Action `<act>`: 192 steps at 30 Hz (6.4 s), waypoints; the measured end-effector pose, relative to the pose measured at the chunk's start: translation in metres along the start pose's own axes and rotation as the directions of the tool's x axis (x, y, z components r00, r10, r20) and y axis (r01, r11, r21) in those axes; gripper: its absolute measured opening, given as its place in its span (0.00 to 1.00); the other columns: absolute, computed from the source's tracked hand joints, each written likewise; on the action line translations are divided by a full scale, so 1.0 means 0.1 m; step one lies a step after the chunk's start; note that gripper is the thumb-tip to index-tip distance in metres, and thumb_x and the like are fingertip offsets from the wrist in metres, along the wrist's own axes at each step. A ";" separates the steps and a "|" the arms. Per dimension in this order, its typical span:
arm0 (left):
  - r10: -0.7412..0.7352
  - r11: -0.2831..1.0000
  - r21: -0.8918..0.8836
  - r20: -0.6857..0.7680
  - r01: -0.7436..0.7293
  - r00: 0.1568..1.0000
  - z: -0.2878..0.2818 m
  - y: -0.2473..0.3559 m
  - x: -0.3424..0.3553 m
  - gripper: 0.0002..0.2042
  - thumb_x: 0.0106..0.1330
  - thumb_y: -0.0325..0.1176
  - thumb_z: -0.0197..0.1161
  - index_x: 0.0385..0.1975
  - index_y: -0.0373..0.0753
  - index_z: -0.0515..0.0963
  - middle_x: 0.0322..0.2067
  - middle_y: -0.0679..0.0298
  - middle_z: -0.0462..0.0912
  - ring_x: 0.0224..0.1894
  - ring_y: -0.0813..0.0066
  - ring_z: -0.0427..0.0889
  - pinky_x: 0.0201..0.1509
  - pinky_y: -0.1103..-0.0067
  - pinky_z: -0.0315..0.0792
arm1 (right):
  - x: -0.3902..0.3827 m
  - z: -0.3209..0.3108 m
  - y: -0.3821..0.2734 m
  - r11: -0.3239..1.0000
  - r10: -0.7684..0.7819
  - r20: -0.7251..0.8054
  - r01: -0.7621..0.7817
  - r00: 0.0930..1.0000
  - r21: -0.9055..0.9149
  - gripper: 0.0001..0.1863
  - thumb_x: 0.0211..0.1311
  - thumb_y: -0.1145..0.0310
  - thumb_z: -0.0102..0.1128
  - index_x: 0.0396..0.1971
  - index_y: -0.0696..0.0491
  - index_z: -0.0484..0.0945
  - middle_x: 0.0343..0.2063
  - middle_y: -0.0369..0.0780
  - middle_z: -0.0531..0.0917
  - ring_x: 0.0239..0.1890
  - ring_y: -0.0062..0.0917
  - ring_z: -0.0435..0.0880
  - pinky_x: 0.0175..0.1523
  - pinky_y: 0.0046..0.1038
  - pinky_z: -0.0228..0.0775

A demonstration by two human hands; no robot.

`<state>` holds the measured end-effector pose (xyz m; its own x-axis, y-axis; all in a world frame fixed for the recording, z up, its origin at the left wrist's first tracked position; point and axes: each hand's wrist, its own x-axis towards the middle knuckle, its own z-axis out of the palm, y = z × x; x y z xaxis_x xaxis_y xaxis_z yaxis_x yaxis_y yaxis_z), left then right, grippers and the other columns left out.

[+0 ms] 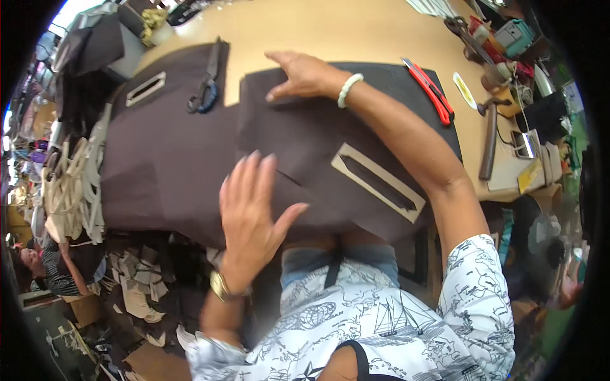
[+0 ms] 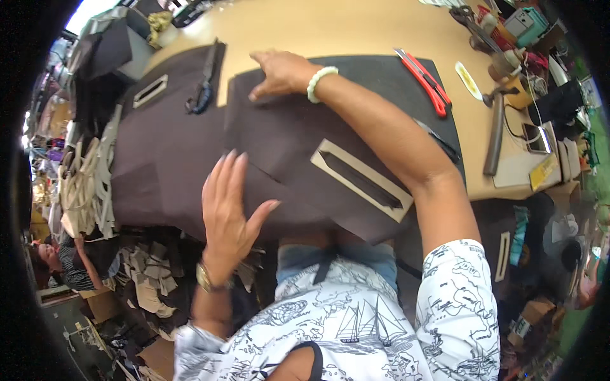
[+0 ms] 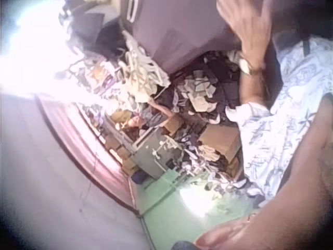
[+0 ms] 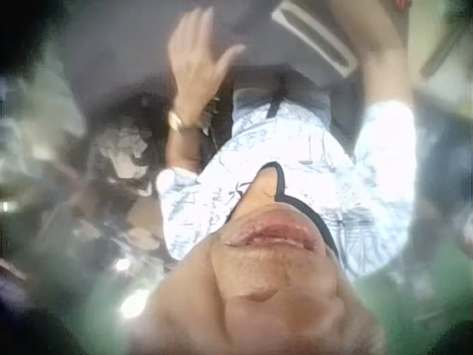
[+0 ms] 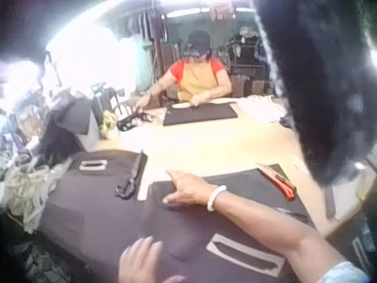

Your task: The person aligns a rectangular template on a brown leather piece and uses a utility knife to cut a slot in the center. They use small snips to trim the leather edges around the template and a hammer to tap the leather flat. The person works on a tabletop and moves the leather to their lap while trimming.

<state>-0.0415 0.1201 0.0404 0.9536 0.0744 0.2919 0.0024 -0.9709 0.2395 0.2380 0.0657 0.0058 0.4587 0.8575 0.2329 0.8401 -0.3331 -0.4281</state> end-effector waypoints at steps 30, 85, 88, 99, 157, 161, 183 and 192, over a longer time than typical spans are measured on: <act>0.551 0.781 -0.072 -0.388 -0.621 0.739 0.21 0.31 1.50 0.13 0.59 0.28 0.58 0.44 0.35 0.73 0.50 0.50 0.71 0.58 0.50 0.66 0.60 0.57 0.60 | -2.94 -0.73 -0.63 0.723 0.327 -0.791 -0.676 0.518 -0.143 0.15 0.52 0.81 0.58 0.42 0.59 0.78 0.36 0.44 0.80 0.39 0.35 0.79 0.47 0.31 0.70; 0.153 0.806 -0.577 -0.017 -0.135 0.988 0.69 0.41 0.17 0.06 0.52 0.26 0.64 0.29 0.36 0.80 0.26 0.63 0.74 0.31 0.67 0.74 0.36 0.73 0.67 | -2.26 -0.15 -0.65 0.980 0.150 -0.208 -0.173 0.967 -0.097 0.23 0.45 0.59 0.68 0.43 0.51 0.78 0.46 0.42 0.74 0.50 0.37 0.71 0.56 0.38 0.60; 0.156 0.857 -0.502 0.047 -0.112 0.987 0.55 0.31 0.16 0.05 0.53 0.27 0.64 0.28 0.36 0.77 0.26 0.63 0.73 0.31 0.65 0.73 0.37 0.73 0.65 | -2.25 -0.18 -0.64 0.963 0.217 -0.221 -0.246 0.951 -0.111 0.25 0.43 0.57 0.69 0.43 0.52 0.78 0.47 0.42 0.74 0.51 0.37 0.71 0.56 0.37 0.60; 0.117 0.894 -0.445 0.119 -0.052 0.986 0.39 0.02 0.04 0.06 0.52 0.28 0.65 0.25 0.37 0.75 0.25 0.64 0.73 0.30 0.65 0.71 0.36 0.73 0.63 | -2.01 0.03 -0.85 0.980 0.112 -0.177 -0.138 0.978 -0.144 0.28 0.44 0.53 0.68 0.46 0.51 0.76 0.47 0.43 0.72 0.54 0.39 0.68 0.58 0.39 0.56; -0.138 0.890 -0.457 -0.238 0.015 0.961 0.77 0.68 -0.09 0.14 0.50 0.31 0.70 0.35 0.37 0.75 0.30 0.62 0.76 0.32 0.63 0.74 0.37 0.72 0.67 | -3.19 -0.83 -1.05 0.694 0.694 -0.382 -0.708 0.610 0.130 0.17 0.59 0.67 0.60 0.43 0.62 0.70 0.21 0.49 0.77 0.24 0.36 0.80 0.32 0.29 0.70; -0.126 0.894 -0.447 -0.227 0.011 0.966 0.78 0.68 -0.10 0.17 0.50 0.31 0.69 0.40 0.39 0.75 0.32 0.63 0.76 0.34 0.65 0.74 0.36 0.72 0.65 | -3.14 -0.69 -1.17 0.644 0.758 -0.341 -0.722 0.556 0.255 0.16 0.59 0.68 0.59 0.42 0.61 0.69 0.23 0.50 0.79 0.27 0.39 0.83 0.32 0.31 0.70; -0.188 0.862 -0.505 -0.245 0.040 0.951 0.83 0.68 -0.11 0.38 0.49 0.32 0.72 0.60 0.34 0.59 0.34 0.61 0.74 0.29 0.72 0.69 0.36 0.75 0.68 | -2.97 -0.37 -1.31 0.796 0.595 -0.217 -0.605 0.774 0.025 0.12 0.57 0.66 0.59 0.35 0.56 0.68 0.21 0.52 0.77 0.25 0.50 0.77 0.26 0.42 0.67; -0.147 0.871 -0.491 -0.292 -0.016 0.945 0.88 0.65 -0.15 0.46 0.49 0.30 0.73 0.64 0.35 0.48 0.33 0.60 0.73 0.29 0.72 0.69 0.36 0.77 0.68 | -3.02 -0.45 -1.25 0.793 0.605 -0.215 -0.604 0.766 0.080 0.14 0.56 0.68 0.61 0.37 0.56 0.69 0.21 0.49 0.78 0.24 0.47 0.79 0.25 0.38 0.69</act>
<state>-0.0293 0.0357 -0.0304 0.8129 0.2797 0.5109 -0.1612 -0.7348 0.6588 0.0079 -0.1690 0.0285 0.9223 0.3714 0.1070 0.3661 -0.7508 -0.5498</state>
